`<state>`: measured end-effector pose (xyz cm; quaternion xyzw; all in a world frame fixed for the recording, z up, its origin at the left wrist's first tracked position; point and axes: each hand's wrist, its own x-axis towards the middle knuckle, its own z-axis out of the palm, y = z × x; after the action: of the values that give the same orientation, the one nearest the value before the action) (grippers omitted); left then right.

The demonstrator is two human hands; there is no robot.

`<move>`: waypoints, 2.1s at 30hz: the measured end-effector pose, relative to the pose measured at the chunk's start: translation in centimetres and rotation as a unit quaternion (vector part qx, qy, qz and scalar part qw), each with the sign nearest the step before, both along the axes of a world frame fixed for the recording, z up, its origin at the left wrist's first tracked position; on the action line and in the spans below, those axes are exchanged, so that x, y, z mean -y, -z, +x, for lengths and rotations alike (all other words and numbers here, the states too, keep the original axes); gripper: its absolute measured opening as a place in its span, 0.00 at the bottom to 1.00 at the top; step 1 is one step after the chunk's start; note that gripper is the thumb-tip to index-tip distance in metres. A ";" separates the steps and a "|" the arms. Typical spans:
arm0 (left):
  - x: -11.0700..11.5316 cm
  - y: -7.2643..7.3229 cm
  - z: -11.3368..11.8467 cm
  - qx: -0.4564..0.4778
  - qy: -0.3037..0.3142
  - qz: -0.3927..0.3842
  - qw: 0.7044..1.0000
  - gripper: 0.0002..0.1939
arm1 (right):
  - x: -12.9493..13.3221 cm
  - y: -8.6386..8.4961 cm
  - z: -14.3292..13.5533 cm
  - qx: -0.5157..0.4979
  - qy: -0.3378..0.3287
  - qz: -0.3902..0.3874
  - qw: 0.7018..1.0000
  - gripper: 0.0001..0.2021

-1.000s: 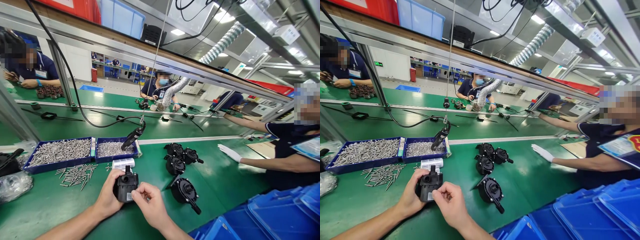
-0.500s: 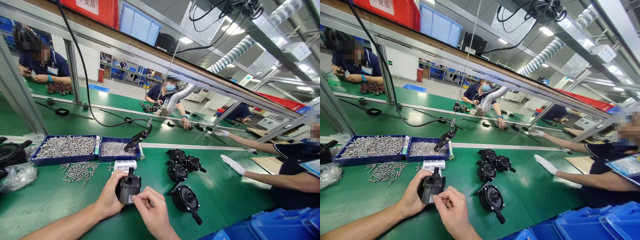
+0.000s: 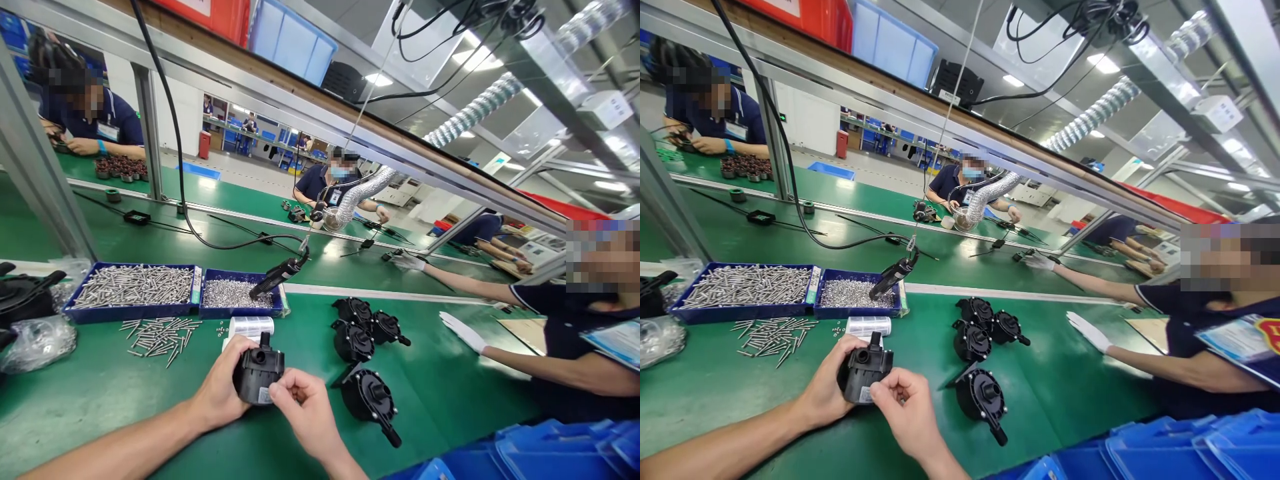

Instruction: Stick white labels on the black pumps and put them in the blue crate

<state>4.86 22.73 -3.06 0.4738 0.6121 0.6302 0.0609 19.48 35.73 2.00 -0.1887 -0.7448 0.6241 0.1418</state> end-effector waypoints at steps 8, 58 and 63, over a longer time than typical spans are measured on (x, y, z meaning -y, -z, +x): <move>0.3 0.0 -0.1 -0.013 0.030 -0.014 0.999 0.27 | 0.0 -0.7 0.1 0.001 0.012 0.035 0.999 0.22; 1.9 2.0 -4.0 -0.303 -0.064 -0.034 0.950 0.26 | 2.8 -2.4 17.3 0.041 0.265 -0.007 0.963 0.41; -0.1 4.6 -7.8 -0.308 -0.060 -0.089 0.945 0.21 | 0.9 0.4 27.7 0.216 0.460 0.110 0.854 0.34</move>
<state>-2.98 22.85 -7.67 0.5996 0.6821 0.3991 -0.1262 47.15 34.79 1.57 -0.6230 -0.6490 0.3450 0.2676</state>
